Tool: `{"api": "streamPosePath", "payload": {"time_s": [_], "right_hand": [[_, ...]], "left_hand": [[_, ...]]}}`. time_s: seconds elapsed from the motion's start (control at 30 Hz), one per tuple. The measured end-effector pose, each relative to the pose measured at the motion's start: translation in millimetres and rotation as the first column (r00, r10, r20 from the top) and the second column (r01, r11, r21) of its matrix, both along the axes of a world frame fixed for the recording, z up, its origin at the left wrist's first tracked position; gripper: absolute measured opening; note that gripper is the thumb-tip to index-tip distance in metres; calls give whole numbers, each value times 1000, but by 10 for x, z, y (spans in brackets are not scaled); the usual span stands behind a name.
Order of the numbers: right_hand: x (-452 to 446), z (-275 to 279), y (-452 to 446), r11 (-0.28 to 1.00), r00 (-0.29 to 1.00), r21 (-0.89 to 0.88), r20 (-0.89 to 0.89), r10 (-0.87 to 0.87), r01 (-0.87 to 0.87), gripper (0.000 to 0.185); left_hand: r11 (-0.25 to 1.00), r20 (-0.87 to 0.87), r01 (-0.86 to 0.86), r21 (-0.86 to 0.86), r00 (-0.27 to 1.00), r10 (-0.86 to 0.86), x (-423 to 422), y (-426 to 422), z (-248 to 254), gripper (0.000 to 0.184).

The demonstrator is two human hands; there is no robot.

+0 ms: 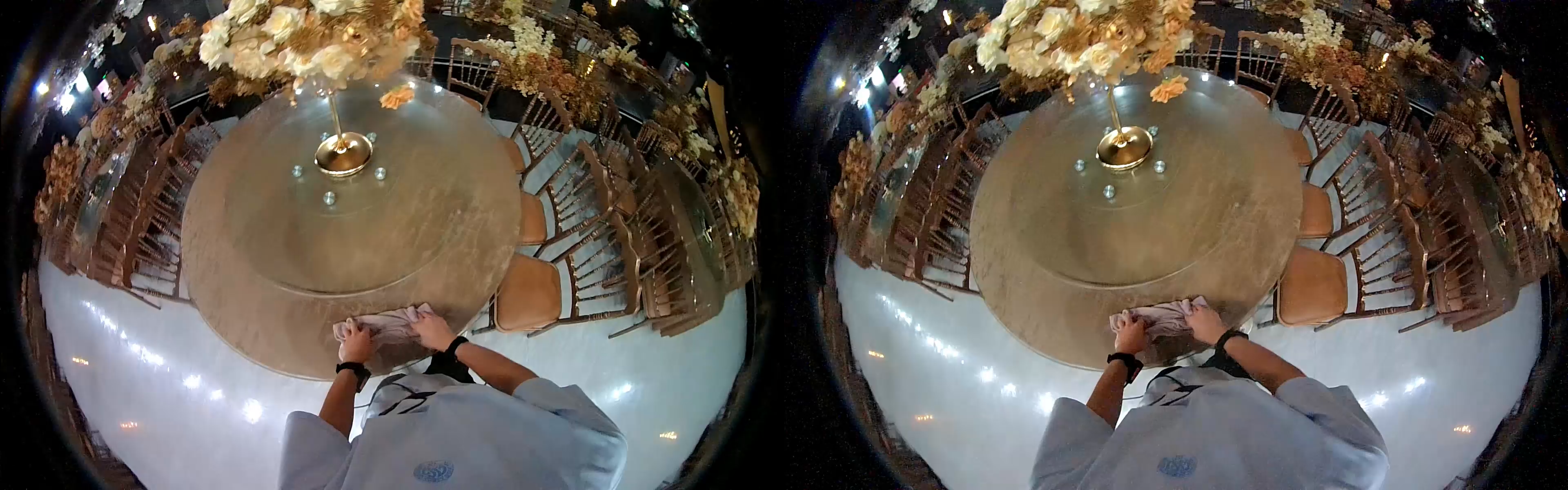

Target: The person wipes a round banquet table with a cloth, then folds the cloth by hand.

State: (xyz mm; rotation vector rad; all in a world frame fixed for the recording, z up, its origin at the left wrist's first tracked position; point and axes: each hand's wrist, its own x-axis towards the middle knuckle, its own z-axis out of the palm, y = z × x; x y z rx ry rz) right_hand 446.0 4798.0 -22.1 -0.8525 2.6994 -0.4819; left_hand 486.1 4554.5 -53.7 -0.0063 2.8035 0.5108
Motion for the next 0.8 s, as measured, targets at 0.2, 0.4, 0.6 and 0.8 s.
{"api": "streamPosePath", "payload": {"time_s": [0.2,0.4,0.6,0.8], "right_hand": [[-53,-29,-58,983,996,170,56,65,-74,44],[-67,-188,61,982,982,53,-40,182,-180,65],[-135,-233,74,989,987,-147,154,43,-20,60],[18,-312,104,987,999,-159,-4,36,-36,58]], "left_hand": [[997,-157,46,-60,986,-55,170,-34,-51,29],[997,-237,-76,11,968,76,289,-8,-277,25],[991,-171,-126,40,977,131,191,36,-60,20],[985,-199,-139,101,967,157,235,-62,-274,28]]}}
